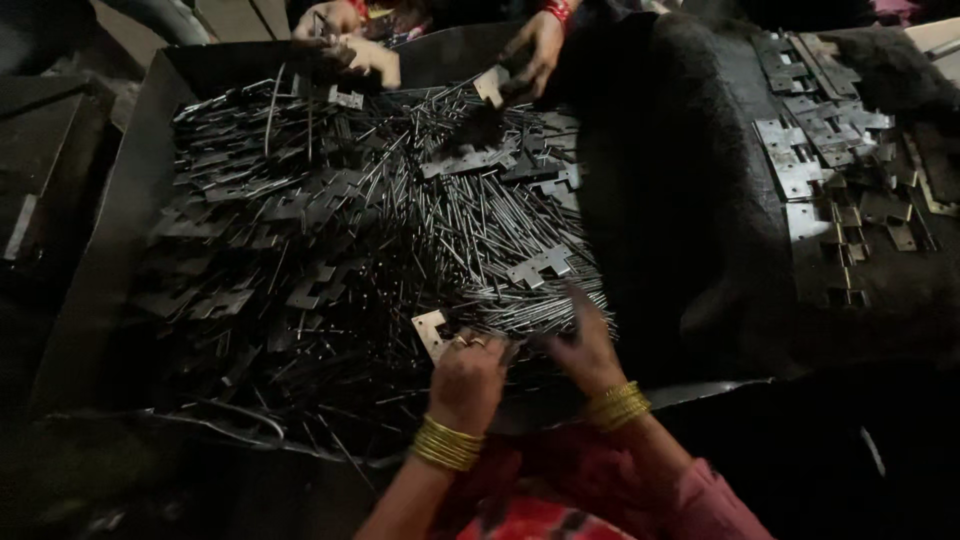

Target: The person sorts small metal components from a mixed pile on a dark work surface, separating flat rectangular pieces from thin wire-like pieces. They repeatedly pick up items, inspect them, and place them into separate piles. Other workers are visible nearby performing similar sorting.

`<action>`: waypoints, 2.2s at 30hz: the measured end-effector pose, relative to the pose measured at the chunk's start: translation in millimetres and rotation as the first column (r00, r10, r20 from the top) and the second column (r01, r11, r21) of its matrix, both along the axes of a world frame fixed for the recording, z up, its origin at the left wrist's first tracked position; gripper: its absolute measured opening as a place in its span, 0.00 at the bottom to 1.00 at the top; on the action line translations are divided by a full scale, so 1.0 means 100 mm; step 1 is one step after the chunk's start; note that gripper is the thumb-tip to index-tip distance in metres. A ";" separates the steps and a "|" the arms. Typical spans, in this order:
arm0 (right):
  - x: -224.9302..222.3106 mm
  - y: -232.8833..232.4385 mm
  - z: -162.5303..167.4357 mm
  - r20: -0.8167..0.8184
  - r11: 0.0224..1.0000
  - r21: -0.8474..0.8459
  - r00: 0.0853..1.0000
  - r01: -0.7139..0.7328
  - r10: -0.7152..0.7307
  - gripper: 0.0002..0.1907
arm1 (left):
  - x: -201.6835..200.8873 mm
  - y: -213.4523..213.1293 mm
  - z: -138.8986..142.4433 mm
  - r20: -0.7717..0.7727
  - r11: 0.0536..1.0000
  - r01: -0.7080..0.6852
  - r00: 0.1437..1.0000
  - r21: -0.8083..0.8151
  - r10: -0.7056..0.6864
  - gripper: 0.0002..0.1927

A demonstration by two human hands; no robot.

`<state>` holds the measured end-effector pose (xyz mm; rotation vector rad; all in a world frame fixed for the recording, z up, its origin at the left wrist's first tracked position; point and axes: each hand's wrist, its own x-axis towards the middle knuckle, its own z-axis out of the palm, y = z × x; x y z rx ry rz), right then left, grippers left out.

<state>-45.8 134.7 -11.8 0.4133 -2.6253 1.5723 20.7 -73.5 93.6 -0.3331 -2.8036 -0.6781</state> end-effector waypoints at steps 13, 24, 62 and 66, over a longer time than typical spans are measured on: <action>-1.80 0.55 0.04 0.340 0.940 -0.274 0.935 0.205 -0.105 0.14 | -1.16 -0.14 -0.35 0.482 0.968 -0.249 0.847 -0.014 0.224 0.19; -1.86 0.34 -0.09 -0.221 0.317 0.913 0.964 0.257 -0.146 0.16 | -2.16 0.66 -1.66 0.483 0.903 -0.396 0.766 -0.166 0.424 0.09; 0.78 -0.80 0.30 0.714 0.433 -0.680 0.670 0.592 0.204 0.20 | 0.67 -0.09 -0.25 0.419 0.552 -0.397 0.903 0.733 0.093 0.26; 0.98 -1.00 0.52 0.452 0.634 -0.727 0.878 0.262 0.155 0.22 | 1.17 -0.59 -0.13 0.497 0.578 -0.435 0.866 0.690 0.058 0.17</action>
